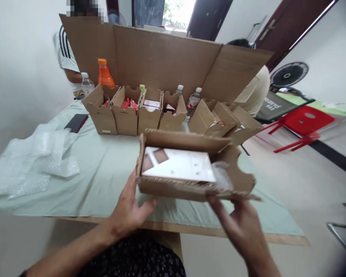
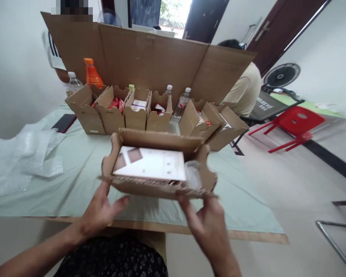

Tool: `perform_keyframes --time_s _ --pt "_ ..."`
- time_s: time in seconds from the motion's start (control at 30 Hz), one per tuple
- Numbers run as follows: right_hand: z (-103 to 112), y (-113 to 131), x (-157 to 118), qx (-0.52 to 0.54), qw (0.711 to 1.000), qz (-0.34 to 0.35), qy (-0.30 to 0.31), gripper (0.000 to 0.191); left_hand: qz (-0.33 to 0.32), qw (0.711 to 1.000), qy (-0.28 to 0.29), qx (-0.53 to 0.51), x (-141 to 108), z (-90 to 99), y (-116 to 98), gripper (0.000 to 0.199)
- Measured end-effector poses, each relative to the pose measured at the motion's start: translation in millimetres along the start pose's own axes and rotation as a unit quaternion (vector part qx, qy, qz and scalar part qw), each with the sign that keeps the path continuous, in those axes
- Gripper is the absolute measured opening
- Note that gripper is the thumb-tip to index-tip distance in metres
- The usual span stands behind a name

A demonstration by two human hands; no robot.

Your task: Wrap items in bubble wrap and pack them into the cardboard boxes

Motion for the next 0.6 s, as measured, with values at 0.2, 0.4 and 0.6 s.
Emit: perform_keyframes --time_s 0.2,0.4,0.6 --pt "-52.5 30.0 0.8 0.067 0.998 0.009 0.010 0.025 0.071 0.995 -0.075 0.000 13.6 42.8 41.5 0.062" --pt "-58.3 -20.4 -21.6 0.042 0.990 -0.113 -0.069 0.045 0.031 0.998 0.041 -0.034 96.1 -16.2 52.0 0.066" --pt "-81.9 -55.4 -83.5 0.090 0.976 -0.175 -0.096 0.070 -0.006 0.992 0.126 0.016 133.5 -105.2 100.5 0.075"
Point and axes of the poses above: each hand's wrist, its own x-axis towards the middle knuckle, its own z-axis out of the back of the hand, y = z × x, the point moved 5 cm from there along x, towards the middle knuckle, and after that the axes turned 10 degrees about -x, right-handed, at the moved point
